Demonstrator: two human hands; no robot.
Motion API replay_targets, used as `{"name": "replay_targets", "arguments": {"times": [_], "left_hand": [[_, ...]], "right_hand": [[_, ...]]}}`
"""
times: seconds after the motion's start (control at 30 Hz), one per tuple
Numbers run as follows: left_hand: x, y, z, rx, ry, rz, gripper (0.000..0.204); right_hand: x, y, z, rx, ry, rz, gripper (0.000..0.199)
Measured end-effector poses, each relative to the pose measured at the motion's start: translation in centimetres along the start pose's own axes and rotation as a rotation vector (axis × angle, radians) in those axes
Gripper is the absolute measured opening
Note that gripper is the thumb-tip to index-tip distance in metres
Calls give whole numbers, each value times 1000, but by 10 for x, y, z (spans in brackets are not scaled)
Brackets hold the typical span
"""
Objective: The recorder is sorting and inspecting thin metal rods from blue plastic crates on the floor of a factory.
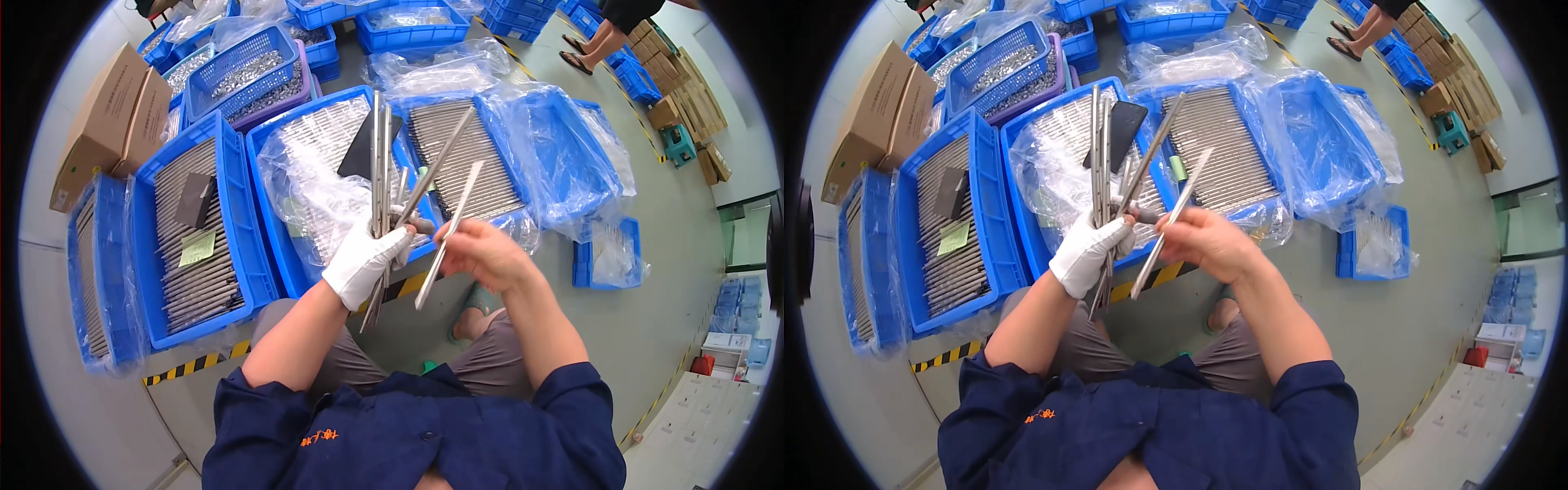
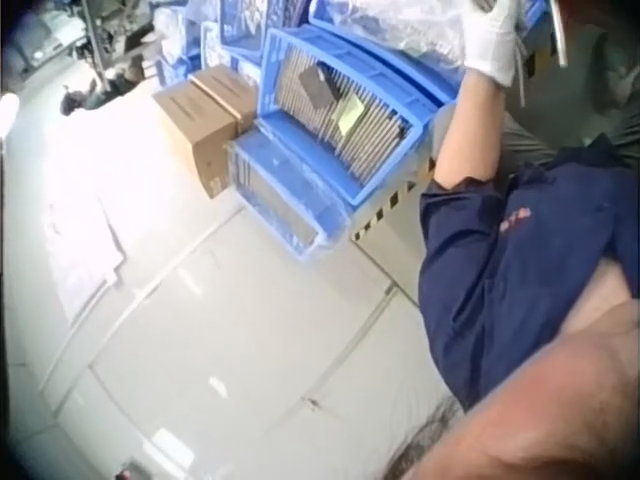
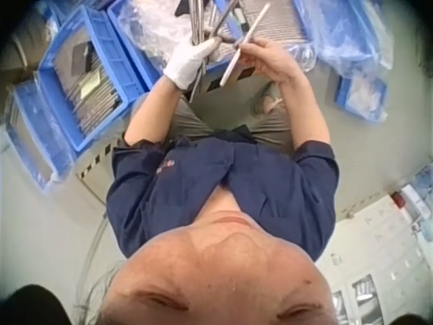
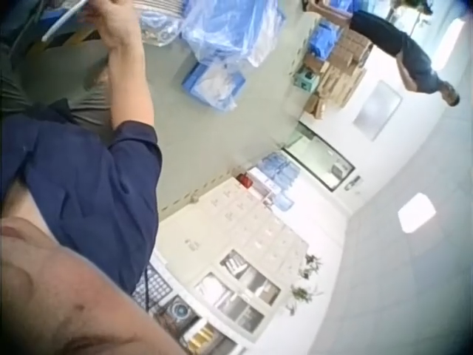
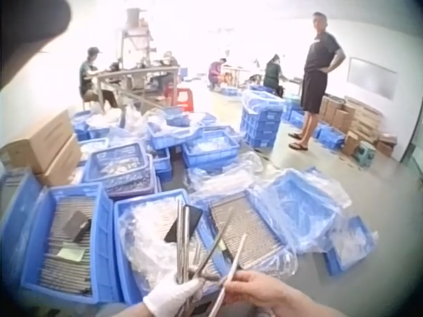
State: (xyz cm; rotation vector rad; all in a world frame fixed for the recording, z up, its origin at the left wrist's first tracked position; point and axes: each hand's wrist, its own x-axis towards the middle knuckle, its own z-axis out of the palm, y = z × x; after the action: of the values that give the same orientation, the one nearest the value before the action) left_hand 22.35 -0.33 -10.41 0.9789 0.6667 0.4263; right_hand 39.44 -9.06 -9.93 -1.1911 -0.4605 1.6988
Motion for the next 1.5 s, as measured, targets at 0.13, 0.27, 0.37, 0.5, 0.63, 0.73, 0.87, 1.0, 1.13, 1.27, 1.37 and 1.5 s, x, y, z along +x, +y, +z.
{"name": "replay_targets", "arguments": {"times": [0.13,0.27,0.37,0.5,0.63,0.73,0.87,1.0,1.13,1.27,1.37,1.5], "left_hand": [[-6,7,11,-38,-10,-64,26],[1,-5,5,8,-66,3,28],[4,-6,-3,18,-39,79,27],[9,-6,-8,-231,17,60,26],[3,9,-15,164,-3,-15,23],[-6,6,-6,322,-87,-20,29],[-6,8,4,406,-182,-76,30],[-8,6,2,380,-196,-90,32],[-8,3,2,375,-183,-99,31],[-5,-2,6,281,-216,-110,27],[-3,-10,4,203,-226,-106,25],[-5,-5,7,50,-118,-147,26]], "right_hand": [[8,14,4,24,-276,248,18],[2,31,16,-45,-260,289,22],[-7,59,39,-185,-394,316,27],[-22,77,52,-463,-620,322,21],[-18,14,23,-357,-106,14,14],[-8,-25,-29,297,26,-427,20],[-20,-33,-47,358,-141,-551,21],[-27,-36,-47,121,-59,-591,19],[-30,-34,-34,-61,145,-526,17],[-11,2,-4,-87,141,-361,20],[-4,18,16,-49,96,-370,20],[2,14,2,-114,216,-425,19]]}}
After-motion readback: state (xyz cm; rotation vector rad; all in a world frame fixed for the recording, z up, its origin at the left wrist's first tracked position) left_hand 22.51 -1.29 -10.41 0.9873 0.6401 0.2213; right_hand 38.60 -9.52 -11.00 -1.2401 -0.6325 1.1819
